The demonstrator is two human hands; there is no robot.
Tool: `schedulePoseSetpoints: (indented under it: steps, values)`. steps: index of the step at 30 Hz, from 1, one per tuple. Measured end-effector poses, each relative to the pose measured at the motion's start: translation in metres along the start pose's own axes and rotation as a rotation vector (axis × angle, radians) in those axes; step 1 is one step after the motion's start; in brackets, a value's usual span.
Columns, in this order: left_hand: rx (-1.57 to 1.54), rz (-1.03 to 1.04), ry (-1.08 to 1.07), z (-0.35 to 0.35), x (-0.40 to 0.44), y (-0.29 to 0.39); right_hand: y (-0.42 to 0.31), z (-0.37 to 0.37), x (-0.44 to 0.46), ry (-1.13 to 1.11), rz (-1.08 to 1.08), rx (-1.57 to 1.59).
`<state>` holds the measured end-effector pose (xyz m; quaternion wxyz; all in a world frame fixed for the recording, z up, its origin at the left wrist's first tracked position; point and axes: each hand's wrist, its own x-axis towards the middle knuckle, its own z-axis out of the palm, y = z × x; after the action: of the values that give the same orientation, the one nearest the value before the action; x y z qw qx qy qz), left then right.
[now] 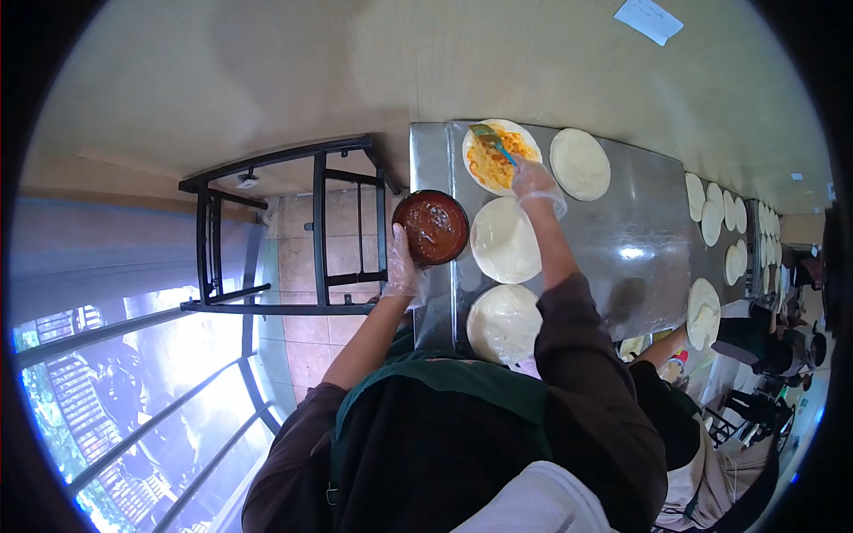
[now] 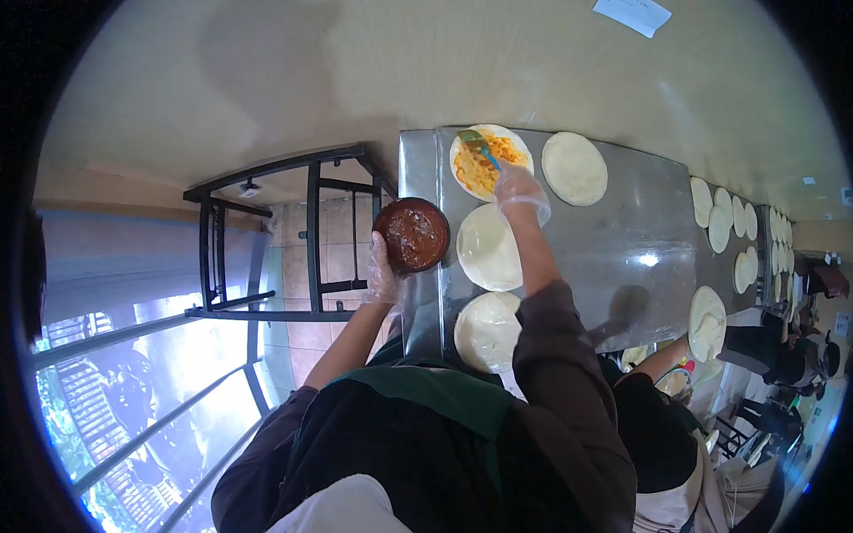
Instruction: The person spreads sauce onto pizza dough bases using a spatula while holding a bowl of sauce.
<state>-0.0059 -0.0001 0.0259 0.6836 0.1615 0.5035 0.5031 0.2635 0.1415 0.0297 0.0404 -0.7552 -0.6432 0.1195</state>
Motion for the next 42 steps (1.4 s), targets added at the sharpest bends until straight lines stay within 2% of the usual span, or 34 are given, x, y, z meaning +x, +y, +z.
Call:
schedulePoseSetpoints:
  steps: [1,4,7,10,13,17,19,20,23,24,27,30,33,34,37,40,42]
  values:
    - [0.021,-0.035,0.024,0.007,-0.003,0.009,-0.003,-0.004,0.007,0.012,0.019,-0.008]
    - [-0.045,0.058,-0.086,-0.008,0.012,-0.003,-0.006,-0.008,-0.015,-0.036,-0.108,-0.108]
    - [-0.021,0.077,-0.041,-0.017,0.021,-0.011,0.02,-0.016,-0.053,-0.011,-0.207,-0.12]
    - [-0.021,0.085,-0.062,-0.022,0.026,-0.014,0.031,-0.038,-0.056,-0.023,-0.12,-0.104]
    - [-0.055,0.01,-0.041,-0.016,0.025,-0.014,0.007,-0.043,-0.031,0.043,-0.066,-0.039]
    - [-0.006,0.052,-0.055,-0.021,0.033,-0.019,0.031,-0.011,-0.023,-0.03,-0.096,-0.076]
    - [0.027,0.134,-0.065,-0.03,0.045,-0.034,0.046,-0.034,-0.041,-0.074,-0.089,0.003]
    - [-0.033,0.079,-0.074,-0.019,0.034,-0.024,0.025,-0.066,-0.045,-0.145,0.019,0.036]
    - [0.036,-0.032,-0.04,0.005,0.011,0.005,0.02,-0.035,-0.013,0.139,-0.061,0.021]
    - [0.036,-0.007,-0.065,0.006,0.011,0.003,0.028,-0.003,0.015,0.11,-0.033,-0.048]
    - [0.068,0.061,-0.067,-0.003,0.022,-0.009,0.016,-0.018,0.02,0.019,0.128,-0.168]
    - [-0.011,0.101,-0.087,-0.022,0.039,-0.032,0.023,-0.029,-0.002,0.175,0.18,-0.149]
    - [-0.029,-0.004,-0.073,0.0,0.015,-0.007,0.002,-0.011,0.006,0.206,0.117,-0.076]
    - [-0.023,-0.007,-0.073,0.0,0.013,-0.007,-0.019,-0.025,0.004,0.13,0.121,-0.124]
    - [-0.011,0.012,-0.083,-0.007,0.015,-0.009,-0.007,-0.019,0.02,-0.016,0.273,-0.132]
    - [-0.028,0.06,-0.096,-0.02,0.029,-0.023,0.021,-0.035,-0.007,0.121,0.319,0.002]
    - [-0.039,0.054,-0.103,-0.023,0.031,-0.026,0.007,-0.03,-0.015,0.123,0.257,-0.006]
